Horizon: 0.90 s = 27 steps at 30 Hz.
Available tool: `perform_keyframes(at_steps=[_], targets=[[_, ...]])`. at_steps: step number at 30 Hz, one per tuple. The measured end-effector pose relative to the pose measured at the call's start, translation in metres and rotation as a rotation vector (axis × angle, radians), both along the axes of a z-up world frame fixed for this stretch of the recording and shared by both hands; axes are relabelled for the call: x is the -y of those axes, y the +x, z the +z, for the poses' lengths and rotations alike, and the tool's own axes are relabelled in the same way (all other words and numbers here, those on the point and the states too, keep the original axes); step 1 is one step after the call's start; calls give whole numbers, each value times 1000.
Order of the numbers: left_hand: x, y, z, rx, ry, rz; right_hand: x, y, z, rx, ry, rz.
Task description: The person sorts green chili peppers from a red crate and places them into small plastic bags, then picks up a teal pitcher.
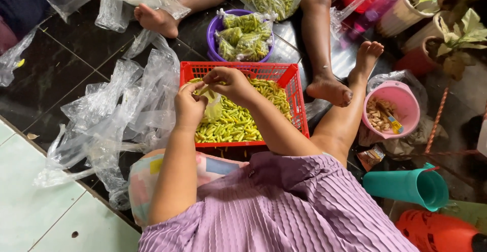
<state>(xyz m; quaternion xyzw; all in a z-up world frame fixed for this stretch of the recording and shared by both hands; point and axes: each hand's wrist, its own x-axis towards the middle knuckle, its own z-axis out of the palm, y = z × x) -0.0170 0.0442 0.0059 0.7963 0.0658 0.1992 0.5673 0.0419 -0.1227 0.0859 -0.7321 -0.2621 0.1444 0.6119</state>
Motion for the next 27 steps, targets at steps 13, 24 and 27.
perform_keyframes(at_steps=[13, 24, 27], targets=[[8, -11, 15, 60, 70, 23, 2, 20, -33, 271, -303, -208], [19, -13, 24, -45, 206, 105, 19, -1, -40, -5, 14, -127], [17, 1, 8, -168, 330, 92, 25, -18, -13, 121, -103, -206]])
